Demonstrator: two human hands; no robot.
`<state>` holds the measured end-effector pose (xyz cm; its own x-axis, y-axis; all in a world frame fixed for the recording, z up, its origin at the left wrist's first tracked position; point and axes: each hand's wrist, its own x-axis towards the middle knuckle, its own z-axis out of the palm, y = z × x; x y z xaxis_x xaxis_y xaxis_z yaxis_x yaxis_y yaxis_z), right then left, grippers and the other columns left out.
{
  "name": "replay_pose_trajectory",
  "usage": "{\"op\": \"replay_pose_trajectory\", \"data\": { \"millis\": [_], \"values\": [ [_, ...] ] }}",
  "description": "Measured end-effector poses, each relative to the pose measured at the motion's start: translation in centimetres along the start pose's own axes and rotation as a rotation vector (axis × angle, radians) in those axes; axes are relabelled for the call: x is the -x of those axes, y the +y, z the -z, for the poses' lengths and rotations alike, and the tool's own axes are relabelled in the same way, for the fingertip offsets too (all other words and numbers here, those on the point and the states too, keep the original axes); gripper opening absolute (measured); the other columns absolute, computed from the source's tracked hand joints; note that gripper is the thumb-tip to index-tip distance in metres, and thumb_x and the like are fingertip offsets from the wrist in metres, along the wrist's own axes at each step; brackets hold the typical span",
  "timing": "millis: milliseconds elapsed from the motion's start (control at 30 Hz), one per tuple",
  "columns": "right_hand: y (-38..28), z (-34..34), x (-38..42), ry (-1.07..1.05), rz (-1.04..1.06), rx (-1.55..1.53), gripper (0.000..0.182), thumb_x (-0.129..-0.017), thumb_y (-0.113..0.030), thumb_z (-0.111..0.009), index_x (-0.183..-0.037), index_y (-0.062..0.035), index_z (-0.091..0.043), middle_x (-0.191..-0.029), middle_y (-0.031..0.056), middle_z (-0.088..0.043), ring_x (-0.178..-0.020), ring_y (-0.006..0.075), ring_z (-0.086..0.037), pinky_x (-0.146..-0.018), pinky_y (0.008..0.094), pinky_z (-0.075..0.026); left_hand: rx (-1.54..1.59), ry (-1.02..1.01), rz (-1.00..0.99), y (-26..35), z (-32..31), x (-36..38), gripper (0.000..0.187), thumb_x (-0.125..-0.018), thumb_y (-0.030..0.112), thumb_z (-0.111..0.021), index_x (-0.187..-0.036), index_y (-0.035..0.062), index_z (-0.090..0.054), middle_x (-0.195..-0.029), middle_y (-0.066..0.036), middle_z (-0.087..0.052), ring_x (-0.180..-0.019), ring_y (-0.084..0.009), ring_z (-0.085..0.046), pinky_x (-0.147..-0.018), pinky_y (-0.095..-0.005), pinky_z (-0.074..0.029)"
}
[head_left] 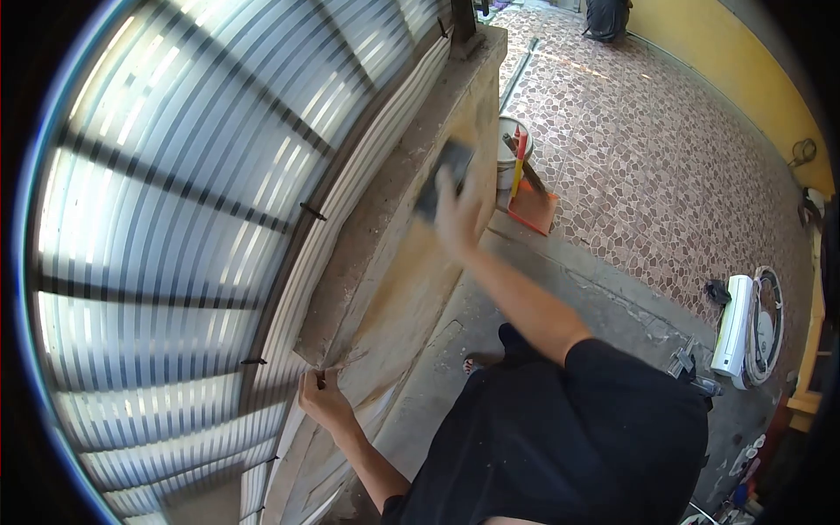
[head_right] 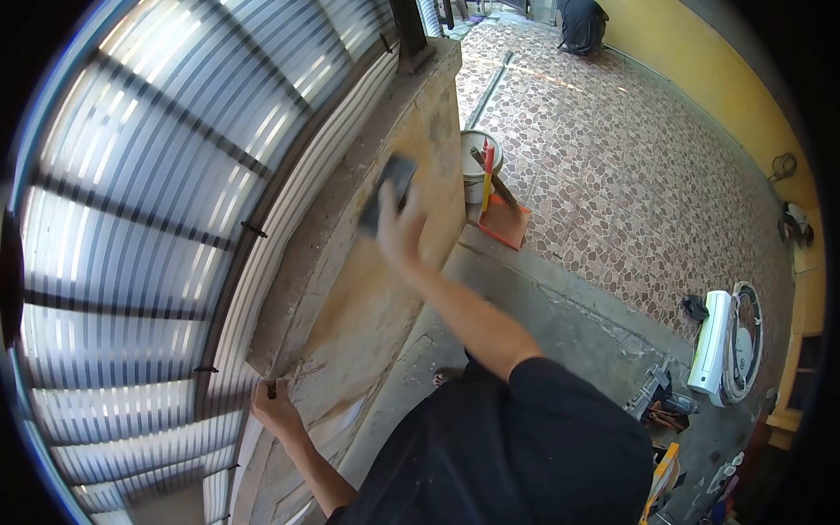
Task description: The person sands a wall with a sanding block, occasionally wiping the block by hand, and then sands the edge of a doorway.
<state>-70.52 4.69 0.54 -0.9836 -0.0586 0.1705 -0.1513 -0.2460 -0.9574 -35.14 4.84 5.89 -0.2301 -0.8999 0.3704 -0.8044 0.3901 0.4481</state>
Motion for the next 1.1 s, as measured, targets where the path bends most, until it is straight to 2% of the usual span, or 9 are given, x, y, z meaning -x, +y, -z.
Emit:
{"op": "replay_pose_trajectory", "data": {
  "millis": [133, 200, 300, 400, 567, 733, 900, 1000, 1100],
  "values": [
    [-1.1, 1.6, 9.4, -0.239, -0.003, 0.041, 0.034, -0.098, -0.030, -0.066, -0.098, 0.0038, -0.061, -0.080, 0.0158, -0.068, -0.077, 0.0202, -0.067, -0.068, 0.0383, -0.052, 0.023, 0.032, -0.033, 0.3, 0.3, 0.1, 0.019, -0.075, 0.004, -0.078, -0.071, -0.0035, -0.061, -0.067, -0.013, -0.055, -0.055, -0.0266, -0.049, -0.054, -0.0399, -0.038],
    [-2.3, 1.1, 4.2, -0.178, -0.123, 0.119, 0.036, -0.097, -0.031, -0.067, -0.095, 0.0041, -0.061, -0.078, 0.0159, -0.068, -0.074, 0.0209, -0.067, -0.067, 0.0388, -0.051, 0.047, 0.030, -0.039, 1.4, 0.3, 0.4, 0.021, -0.078, 0.008, -0.080, -0.072, -0.0019, -0.062, -0.066, -0.012, -0.054, -0.054, -0.0256, -0.048, -0.053, -0.0395, -0.037],
    [0.1, -0.2, -5.3, -0.010, 0.082, 0.206, 0.037, -0.096, -0.032, -0.069, -0.094, 0.0044, -0.061, -0.079, 0.0168, -0.068, -0.073, 0.0215, -0.067, -0.065, 0.0394, -0.051, 0.103, 0.052, 0.013, 2.9, 0.1, 1.3, 0.021, -0.083, 0.012, -0.080, -0.074, -0.0006, -0.065, -0.068, -0.011, -0.059, -0.054, -0.0229, -0.049, -0.053, -0.0373, -0.038],
    [-2.2, -0.7, 0.1, 0.007, 0.085, 0.099, 0.036, -0.096, -0.031, -0.069, -0.095, 0.0041, -0.061, -0.080, 0.0173, -0.068, -0.073, 0.0229, -0.067, -0.065, 0.0389, -0.051, 0.229, 0.148, 0.115, 4.4, 0.5, 2.2, 0.019, -0.085, 0.015, -0.079, -0.078, -0.0003, -0.069, -0.074, -0.009, -0.065, -0.057, -0.0209, -0.053, -0.055, -0.0347, -0.042],
    [-2.0, 1.5, 20.0, -0.289, 0.034, -0.065, 0.029, -0.100, -0.024, -0.066, -0.095, 0.0028, -0.057, -0.073, 0.0062, -0.061, -0.066, 0.0112, -0.055, -0.061, 0.0317, -0.047, 0.322, 0.132, 0.219, 5.2, 1.6, 3.1, 0.022, -0.092, 0.018, -0.074, -0.102, -0.0019, -0.071, -0.096, -0.012, -0.074, -0.076, -0.0187, -0.066, -0.061, -0.0302, -0.049],
    [-3.6, 0.2, 10.4, -0.098, 0.055, 0.091, 0.031, -0.098, -0.025, -0.068, -0.086, 0.0004, -0.055, -0.065, 0.0052, -0.058, -0.060, 0.0113, -0.052, -0.055, 0.0340, -0.043, 0.506, -0.012, 0.166, 4.2, 1.3, 3.8, 0.037, -0.098, 0.012, -0.066, -0.132, -0.0026, -0.063, -0.122, -0.018, -0.071, -0.090, -0.0186, -0.069, -0.065, -0.0279, -0.051],
    [-5.1, -0.1, 15.5, -0.126, -0.025, 0.025, 0.030, -0.099, -0.027, -0.067, -0.087, -0.0013, -0.057, -0.065, 0.0073, -0.060, -0.059, 0.0107, -0.053, -0.053, 0.0335, -0.042, 0.534, -0.063, 0.022, 2.7, 1.2, 3.7, 0.042, -0.097, 0.005, -0.063, -0.139, 0.0010, -0.059, -0.122, -0.021, -0.071, -0.088, -0.0182, -0.063, -0.072, -0.0305, -0.051],
    [-2.7, 1.2, 26.5, -0.293, 0.157, -0.057, 0.022, -0.096, -0.020, -0.069, -0.094, -0.0002, -0.059, -0.066, 0.0089, -0.062, -0.057, 0.0133, -0.058, -0.052, 0.0332, -0.046, 0.514, -0.097, -0.004, 1.8, 1.1, 3.6, 0.043, -0.095, 0.002, -0.062, -0.138, 0.0020, -0.060, -0.111, -0.019, -0.074, -0.082, -0.0183, -0.056, -0.075, -0.0313, -0.049],
    [-2.9, 1.7, 25.4, -0.376, 0.168, 0.020, 0.022, -0.095, -0.018, -0.069, -0.092, -0.0007, -0.057, -0.067, 0.0114, -0.064, -0.057, 0.0148, -0.061, -0.052, 0.0334, -0.047, 0.588, -0.103, -0.019, 1.3, 1.3, 3.2, 0.043, -0.093, 0.000, -0.062, -0.136, 0.0009, -0.062, -0.095, -0.015, -0.072, -0.079, -0.0184, -0.052, -0.079, -0.0318, -0.048]
  ]
}}
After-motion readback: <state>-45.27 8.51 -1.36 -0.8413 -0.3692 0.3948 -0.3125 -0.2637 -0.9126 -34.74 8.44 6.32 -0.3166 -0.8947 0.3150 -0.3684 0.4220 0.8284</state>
